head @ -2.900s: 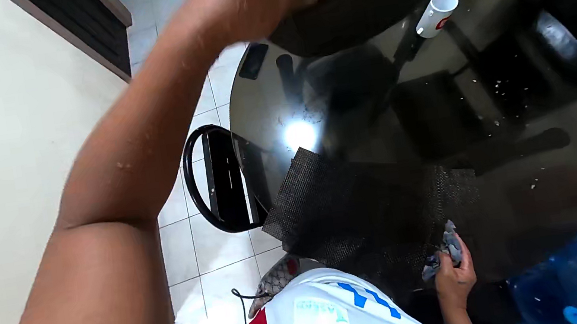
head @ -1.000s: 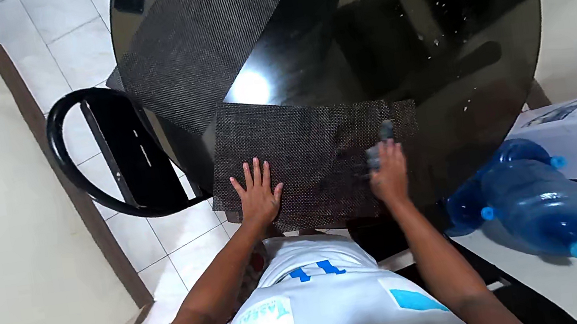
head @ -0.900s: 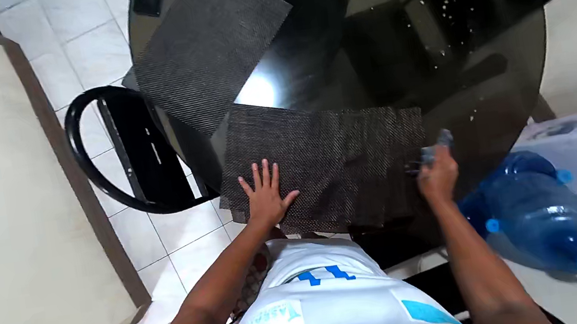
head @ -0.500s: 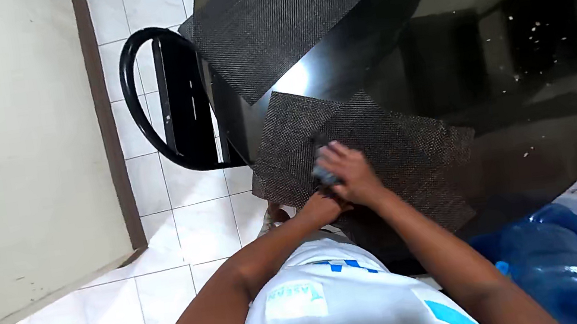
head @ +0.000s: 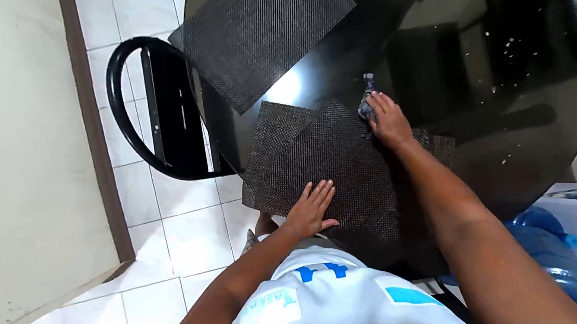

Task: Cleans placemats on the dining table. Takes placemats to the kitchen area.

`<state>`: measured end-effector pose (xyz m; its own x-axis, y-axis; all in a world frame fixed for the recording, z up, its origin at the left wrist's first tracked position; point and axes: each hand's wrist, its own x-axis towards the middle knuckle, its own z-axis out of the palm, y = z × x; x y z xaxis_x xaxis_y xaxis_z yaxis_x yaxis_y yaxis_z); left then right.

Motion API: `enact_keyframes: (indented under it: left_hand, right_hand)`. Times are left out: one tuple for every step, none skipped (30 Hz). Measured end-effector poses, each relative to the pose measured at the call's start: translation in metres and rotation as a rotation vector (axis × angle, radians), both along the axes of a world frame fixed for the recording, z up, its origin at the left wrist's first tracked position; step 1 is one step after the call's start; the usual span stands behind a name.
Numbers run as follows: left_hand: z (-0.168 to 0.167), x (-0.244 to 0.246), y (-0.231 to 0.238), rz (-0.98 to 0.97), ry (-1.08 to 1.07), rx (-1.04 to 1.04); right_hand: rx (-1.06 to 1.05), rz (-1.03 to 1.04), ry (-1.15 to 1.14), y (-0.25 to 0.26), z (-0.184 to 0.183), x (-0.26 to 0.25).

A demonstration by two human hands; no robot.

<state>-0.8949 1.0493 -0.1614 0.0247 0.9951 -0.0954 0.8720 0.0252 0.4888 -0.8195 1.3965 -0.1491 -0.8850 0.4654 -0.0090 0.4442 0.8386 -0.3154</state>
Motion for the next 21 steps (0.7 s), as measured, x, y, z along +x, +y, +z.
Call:
enact_keyframes:
  left_hand:
    - [0.007,-0.003,0.002,0.058,-0.092,0.024]
    - [0.016,-0.007,0.004,0.146,-0.219,0.046]
    - [0.025,-0.013,0.005,0.256,-0.307,0.070]
    - [0.028,-0.020,0.005,0.371,-0.311,0.102]
    - [0.023,-0.029,0.002,0.478,-0.246,0.118]
    - [0.015,-0.040,-0.001,0.554,-0.135,0.079]
    - [0.005,-0.049,-0.002,0.572,-0.008,0.013]
    - [-0.002,-0.054,-0.004,0.544,0.109,-0.043]
    - [-0.006,-0.057,-0.005,0.504,0.186,-0.088]
    - [-0.006,-0.058,-0.005,0.478,0.224,-0.115]
    - [-0.005,-0.061,-0.003,0.466,0.231,-0.134]
    - [-0.004,-0.062,-0.002,0.459,0.232,-0.141]
    - [-0.004,-0.059,-0.004,0.451,0.228,-0.148]
    - [-0.005,-0.058,-0.003,0.449,0.224,-0.146]
    - [-0.005,-0.059,-0.001,0.448,0.228,-0.140]
    - [-0.003,-0.060,-0.001,0.446,0.230,-0.139]
    - [0.000,-0.061,-0.001,0.441,0.224,-0.163]
    - [0.007,-0.061,0.001,0.438,0.207,-0.208]
    - [0.017,-0.063,0.006,0.444,0.185,-0.253]
    - [0.029,-0.065,0.014,0.466,0.155,-0.301]
    - [0.042,-0.070,0.025,0.512,0.110,-0.325]
  right_hand:
    - [-0.006,-0.020,0.074,-0.016,0.007,-0.004]
    - [-0.005,-0.021,0.159,-0.041,0.016,-0.008]
    - [-0.003,-0.013,0.221,-0.073,0.028,-0.011]
    - [-0.010,-0.006,0.230,-0.112,0.041,-0.010]
    - [-0.026,0.000,0.190,-0.151,0.048,-0.006]
    - [-0.062,0.020,0.102,-0.184,0.050,-0.002]
    - [-0.115,0.056,-0.008,-0.209,0.043,0.000]
    - [-0.160,0.099,-0.096,-0.224,0.030,0.003]
    - [-0.182,0.123,-0.140,-0.232,0.018,0.006]
    - [-0.200,0.124,-0.153,-0.230,0.011,0.007]
    - [-0.203,0.102,-0.144,-0.219,0.008,0.005]
    - [-0.202,0.050,-0.132,-0.204,0.008,0.005]
    - [-0.204,-0.022,-0.155,-0.186,0.010,0.010]
    - [-0.189,-0.101,-0.173,-0.162,0.013,0.017]
    - [-0.171,-0.187,-0.181,-0.134,0.014,0.025]
    - [-0.158,-0.273,-0.183,-0.108,0.015,0.038]
    - [-0.145,-0.348,-0.180,-0.085,0.013,0.055]
    - [-0.127,-0.415,-0.166,-0.064,0.009,0.074]
    - [-0.111,-0.478,-0.145,-0.047,0.003,0.093]
    - [-0.098,-0.541,-0.114,-0.033,-0.003,0.112]
    - [-0.092,-0.597,-0.060,-0.026,-0.009,0.127]
